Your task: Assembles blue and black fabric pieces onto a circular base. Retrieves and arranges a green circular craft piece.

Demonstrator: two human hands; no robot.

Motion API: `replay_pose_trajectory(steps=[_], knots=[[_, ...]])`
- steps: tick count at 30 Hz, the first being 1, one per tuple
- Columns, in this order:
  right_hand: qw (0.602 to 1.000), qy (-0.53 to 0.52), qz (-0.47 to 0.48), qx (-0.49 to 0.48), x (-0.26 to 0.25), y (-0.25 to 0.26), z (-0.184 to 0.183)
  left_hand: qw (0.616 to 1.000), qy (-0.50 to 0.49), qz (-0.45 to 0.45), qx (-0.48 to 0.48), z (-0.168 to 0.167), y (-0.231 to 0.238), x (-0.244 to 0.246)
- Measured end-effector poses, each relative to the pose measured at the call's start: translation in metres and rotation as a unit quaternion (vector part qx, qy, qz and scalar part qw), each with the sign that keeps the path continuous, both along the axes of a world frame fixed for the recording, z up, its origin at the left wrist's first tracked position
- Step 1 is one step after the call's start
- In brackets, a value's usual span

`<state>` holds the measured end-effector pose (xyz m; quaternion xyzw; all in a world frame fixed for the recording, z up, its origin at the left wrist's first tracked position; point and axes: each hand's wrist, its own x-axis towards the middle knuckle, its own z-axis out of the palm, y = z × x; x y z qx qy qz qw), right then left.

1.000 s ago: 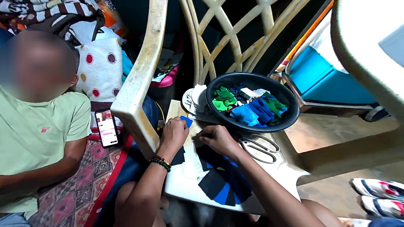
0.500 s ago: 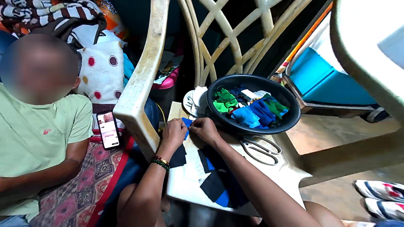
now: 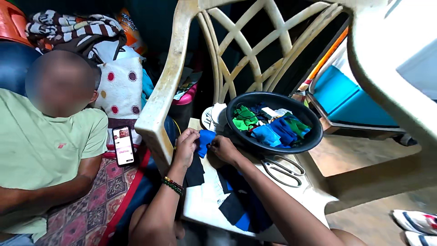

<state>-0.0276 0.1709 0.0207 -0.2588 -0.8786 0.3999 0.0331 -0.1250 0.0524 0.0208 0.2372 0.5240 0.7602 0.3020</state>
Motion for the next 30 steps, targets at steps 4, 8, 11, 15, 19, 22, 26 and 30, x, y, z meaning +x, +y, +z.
replay_pose_trajectory(steps=[4, 8, 11, 15, 19, 22, 26, 30], knots=[[0.947, 0.172, -0.095, -0.253, 0.019, -0.015, 0.007, 0.997, -0.048, -0.061, 0.031, 0.006, -0.013, 0.007], [0.851, 0.220, -0.104, -0.465, 0.043, -0.026, 0.023, 0.991, -0.031, -0.127, 0.033, 0.006, -0.025, 0.013], [0.860, 0.245, -0.076, -0.442, 0.063, -0.028, 0.019, 0.988, -0.021, -0.155, 0.013, 0.010, -0.035, 0.023], [0.875, 0.287, -0.083, -0.382, 0.088, -0.035, 0.016, 0.981, -0.003, -0.195, -0.003, 0.009, -0.044, 0.034], [0.879, 0.309, -0.091, -0.351, 0.106, -0.035, 0.004, 0.967, -0.007, -0.253, -0.009, 0.006, -0.049, 0.042], [0.877, 0.321, -0.090, -0.345, 0.116, -0.032, -0.004, 0.960, 0.011, -0.279, -0.030, 0.005, -0.049, 0.049], [0.888, 0.328, -0.094, -0.309, 0.131, -0.034, -0.010, 0.959, 0.069, -0.269, -0.049, 0.003, -0.050, 0.059], [0.895, 0.333, -0.087, -0.283, 0.144, -0.035, -0.015, 0.950, 0.110, -0.280, -0.077, 0.005, -0.054, 0.065]])
